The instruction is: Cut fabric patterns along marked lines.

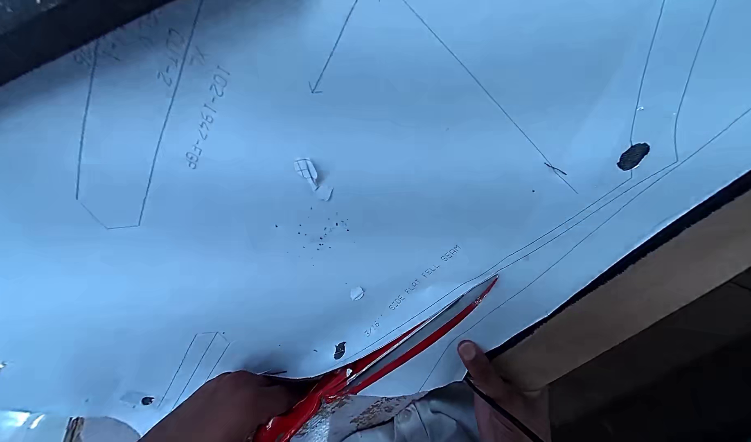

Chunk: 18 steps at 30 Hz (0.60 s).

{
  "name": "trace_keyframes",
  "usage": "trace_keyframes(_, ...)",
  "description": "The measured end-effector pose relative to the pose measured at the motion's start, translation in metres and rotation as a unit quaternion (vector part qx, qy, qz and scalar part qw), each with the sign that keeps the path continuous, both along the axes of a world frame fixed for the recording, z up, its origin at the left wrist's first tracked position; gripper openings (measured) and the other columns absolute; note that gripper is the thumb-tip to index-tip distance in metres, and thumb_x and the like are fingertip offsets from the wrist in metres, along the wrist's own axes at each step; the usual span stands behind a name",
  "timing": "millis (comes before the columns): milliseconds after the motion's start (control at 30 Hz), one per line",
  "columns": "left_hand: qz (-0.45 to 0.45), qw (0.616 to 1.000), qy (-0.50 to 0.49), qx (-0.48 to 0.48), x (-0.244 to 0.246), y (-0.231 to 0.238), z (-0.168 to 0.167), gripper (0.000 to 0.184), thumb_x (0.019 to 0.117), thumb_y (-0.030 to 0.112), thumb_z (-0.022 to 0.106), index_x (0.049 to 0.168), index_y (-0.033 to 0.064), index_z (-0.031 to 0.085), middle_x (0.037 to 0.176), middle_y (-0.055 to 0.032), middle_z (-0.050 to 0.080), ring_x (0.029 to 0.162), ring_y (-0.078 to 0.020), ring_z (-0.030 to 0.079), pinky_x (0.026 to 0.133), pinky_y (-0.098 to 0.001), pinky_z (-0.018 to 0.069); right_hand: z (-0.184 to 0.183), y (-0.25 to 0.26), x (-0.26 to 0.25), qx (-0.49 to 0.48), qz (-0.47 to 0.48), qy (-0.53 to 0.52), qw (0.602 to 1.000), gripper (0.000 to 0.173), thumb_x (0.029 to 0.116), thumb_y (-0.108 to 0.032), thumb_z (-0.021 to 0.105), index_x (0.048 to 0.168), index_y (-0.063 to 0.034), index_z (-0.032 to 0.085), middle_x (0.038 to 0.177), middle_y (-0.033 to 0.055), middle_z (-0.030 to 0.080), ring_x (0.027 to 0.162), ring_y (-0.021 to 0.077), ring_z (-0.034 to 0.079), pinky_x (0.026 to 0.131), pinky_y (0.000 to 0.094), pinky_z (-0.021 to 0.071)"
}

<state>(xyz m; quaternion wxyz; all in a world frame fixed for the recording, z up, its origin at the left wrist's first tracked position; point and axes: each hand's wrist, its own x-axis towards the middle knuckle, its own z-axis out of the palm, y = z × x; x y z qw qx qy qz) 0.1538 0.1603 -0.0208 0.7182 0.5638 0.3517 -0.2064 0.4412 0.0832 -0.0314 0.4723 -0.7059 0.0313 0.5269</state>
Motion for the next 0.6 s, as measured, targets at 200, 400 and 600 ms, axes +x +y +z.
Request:
trace_keyframes(200,0.0,1.0,0.023,0.011,0.008,0.0,0.008,0.016,0.0864,0.006,0.072,0.095,-0.0065,0.072,0.086,-0.0253,0.072,0.074,-0.0445,0.07,0.065,-0.0643,0.0529,0.002,0.002,-0.001,-0.002,-0.015,0.009,1.0,0.037,0.0757,0.006,0.085,0.106,-0.0031,0.067,0.094,0.0047,0.078,0.089,0.0117,0.076,0.085,0.0306,0.0641)
trace_keyframes(400,0.001,0.999,0.025,0.027,0.011,-0.004,0.01,0.014,0.0852,0.005,0.072,0.092,-0.0068,0.071,0.084,-0.0256,0.072,0.072,-0.0446,0.07,0.064,-0.0632,0.0527,0.002,0.002,-0.001,-0.006,-0.013,0.006,1.0,0.038,0.0749,0.005,0.086,0.106,-0.0041,0.067,0.093,0.0043,0.078,0.089,0.0122,0.076,0.084,0.0306,0.0643)
trace_keyframes(600,-0.007,0.998,0.05,0.033,0.015,-0.003,0.013,0.015,0.0857,0.006,0.073,0.093,-0.0072,0.072,0.084,-0.0265,0.072,0.073,-0.0465,0.07,0.064,-0.0653,0.0523,0.002,0.001,-0.001,-0.001,-0.012,0.002,1.0,0.037,0.0749,0.005,0.086,0.106,-0.0043,0.067,0.094,0.004,0.078,0.089,0.0117,0.076,0.085,0.0305,0.0643)
